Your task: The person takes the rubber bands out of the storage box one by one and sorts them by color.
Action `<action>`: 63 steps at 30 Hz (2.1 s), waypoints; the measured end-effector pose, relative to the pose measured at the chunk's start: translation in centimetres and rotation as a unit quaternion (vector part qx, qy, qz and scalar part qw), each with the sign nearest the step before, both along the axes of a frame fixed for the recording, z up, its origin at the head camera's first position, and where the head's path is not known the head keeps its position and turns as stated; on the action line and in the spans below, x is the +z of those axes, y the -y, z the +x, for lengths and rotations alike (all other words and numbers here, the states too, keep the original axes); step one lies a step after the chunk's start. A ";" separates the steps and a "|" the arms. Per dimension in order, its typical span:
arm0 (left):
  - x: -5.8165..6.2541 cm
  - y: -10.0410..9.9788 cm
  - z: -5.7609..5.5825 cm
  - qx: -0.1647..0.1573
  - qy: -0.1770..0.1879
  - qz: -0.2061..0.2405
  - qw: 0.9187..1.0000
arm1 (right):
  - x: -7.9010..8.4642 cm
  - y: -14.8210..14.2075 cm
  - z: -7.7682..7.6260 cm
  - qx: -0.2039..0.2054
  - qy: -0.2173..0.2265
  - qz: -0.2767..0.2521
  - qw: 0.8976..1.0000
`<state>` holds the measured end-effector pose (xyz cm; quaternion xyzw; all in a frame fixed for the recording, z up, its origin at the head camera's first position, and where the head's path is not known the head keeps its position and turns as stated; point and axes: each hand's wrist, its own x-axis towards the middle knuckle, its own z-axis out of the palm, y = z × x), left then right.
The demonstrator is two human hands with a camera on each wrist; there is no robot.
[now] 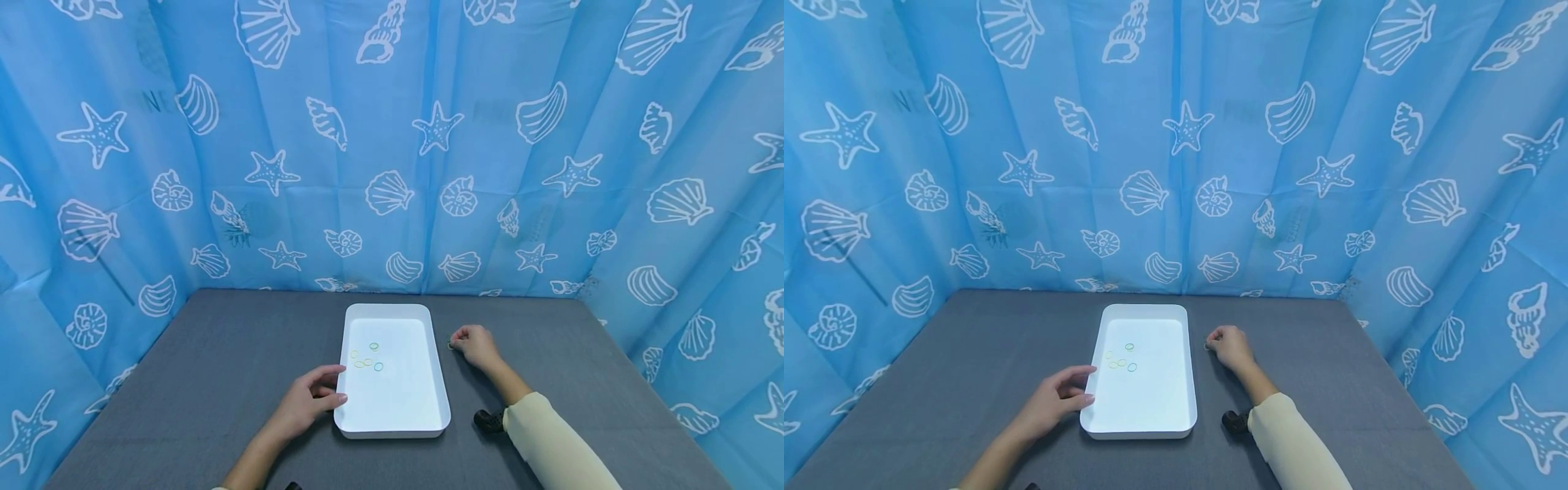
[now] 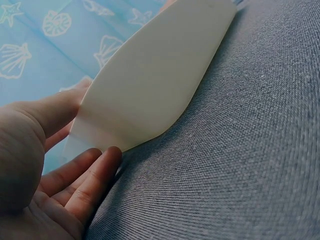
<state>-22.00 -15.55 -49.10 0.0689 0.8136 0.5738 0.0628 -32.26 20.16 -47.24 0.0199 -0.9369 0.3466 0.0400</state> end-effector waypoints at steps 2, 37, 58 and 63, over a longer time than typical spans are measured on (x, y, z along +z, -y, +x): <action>0.0 0.0 0.0 -0.001 0.000 0.001 1.000 | 0.0 0.1 0.0 -0.001 0.002 0.012 1.000; 0.4 -0.1 0.3 -0.005 -0.004 0.002 1.000 | 3.4 0.0 -0.9 -0.021 0.005 -0.144 0.989; 0.4 0.0 0.2 -0.006 -0.004 0.000 1.000 | 6.4 5.4 -0.7 0.023 0.083 -0.261 0.962; 0.4 -0.1 0.2 -0.006 -0.004 0.000 1.000 | 6.1 6.2 -0.8 0.040 0.090 -0.252 0.963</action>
